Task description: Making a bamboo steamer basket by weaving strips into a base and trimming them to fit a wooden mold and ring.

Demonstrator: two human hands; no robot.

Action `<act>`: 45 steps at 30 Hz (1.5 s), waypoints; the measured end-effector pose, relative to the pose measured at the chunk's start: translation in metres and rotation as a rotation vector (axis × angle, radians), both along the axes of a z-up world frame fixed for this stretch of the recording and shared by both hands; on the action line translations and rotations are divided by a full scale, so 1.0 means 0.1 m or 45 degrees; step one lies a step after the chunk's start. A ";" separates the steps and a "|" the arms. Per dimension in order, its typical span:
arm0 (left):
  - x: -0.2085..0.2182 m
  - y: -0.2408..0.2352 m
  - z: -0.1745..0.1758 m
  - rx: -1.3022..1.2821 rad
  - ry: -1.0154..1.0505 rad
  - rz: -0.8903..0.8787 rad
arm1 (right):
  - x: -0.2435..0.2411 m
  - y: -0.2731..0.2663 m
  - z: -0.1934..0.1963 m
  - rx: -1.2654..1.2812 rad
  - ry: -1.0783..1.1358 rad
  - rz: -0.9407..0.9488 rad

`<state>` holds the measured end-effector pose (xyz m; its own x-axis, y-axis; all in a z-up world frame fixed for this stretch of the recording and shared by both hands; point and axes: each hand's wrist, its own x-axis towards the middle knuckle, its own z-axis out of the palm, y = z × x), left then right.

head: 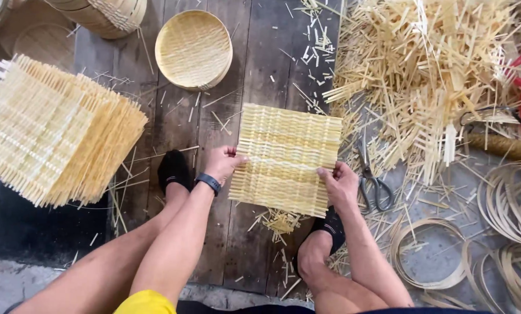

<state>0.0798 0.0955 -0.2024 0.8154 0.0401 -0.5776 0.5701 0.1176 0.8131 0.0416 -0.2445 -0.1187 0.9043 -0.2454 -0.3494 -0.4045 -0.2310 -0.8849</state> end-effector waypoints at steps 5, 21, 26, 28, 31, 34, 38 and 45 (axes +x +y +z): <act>-0.07 -0.08 0.14 0.067 -0.022 -0.003 | -0.03 0.04 0.06 0.054 0.045 -0.054; -0.17 -0.89 1.42 1.327 -0.726 -1.652 | -0.24 -0.54 0.01 -0.443 -0.069 -0.253; -0.18 -0.87 1.33 1.282 -0.906 -1.639 | -1.39 -1.74 -0.43 -1.504 0.029 -0.416; -0.14 -0.88 1.44 1.250 -0.865 -1.656 | -1.82 -2.08 -0.63 -1.879 0.208 -0.375; -0.17 -0.89 1.46 1.295 -0.826 -1.692 | -2.19 -2.17 -0.60 -1.542 0.448 -0.244; -0.18 -0.89 1.46 1.365 -0.799 -1.710 | -2.19 -2.01 -0.37 -1.165 0.368 -0.210; -0.18 -0.91 1.46 1.403 -0.736 -1.675 | -1.92 -1.82 -0.01 -1.362 0.130 -0.147; -0.16 -0.90 1.51 1.397 -0.707 -1.694 | -1.41 -1.80 0.60 -1.457 -0.147 -0.058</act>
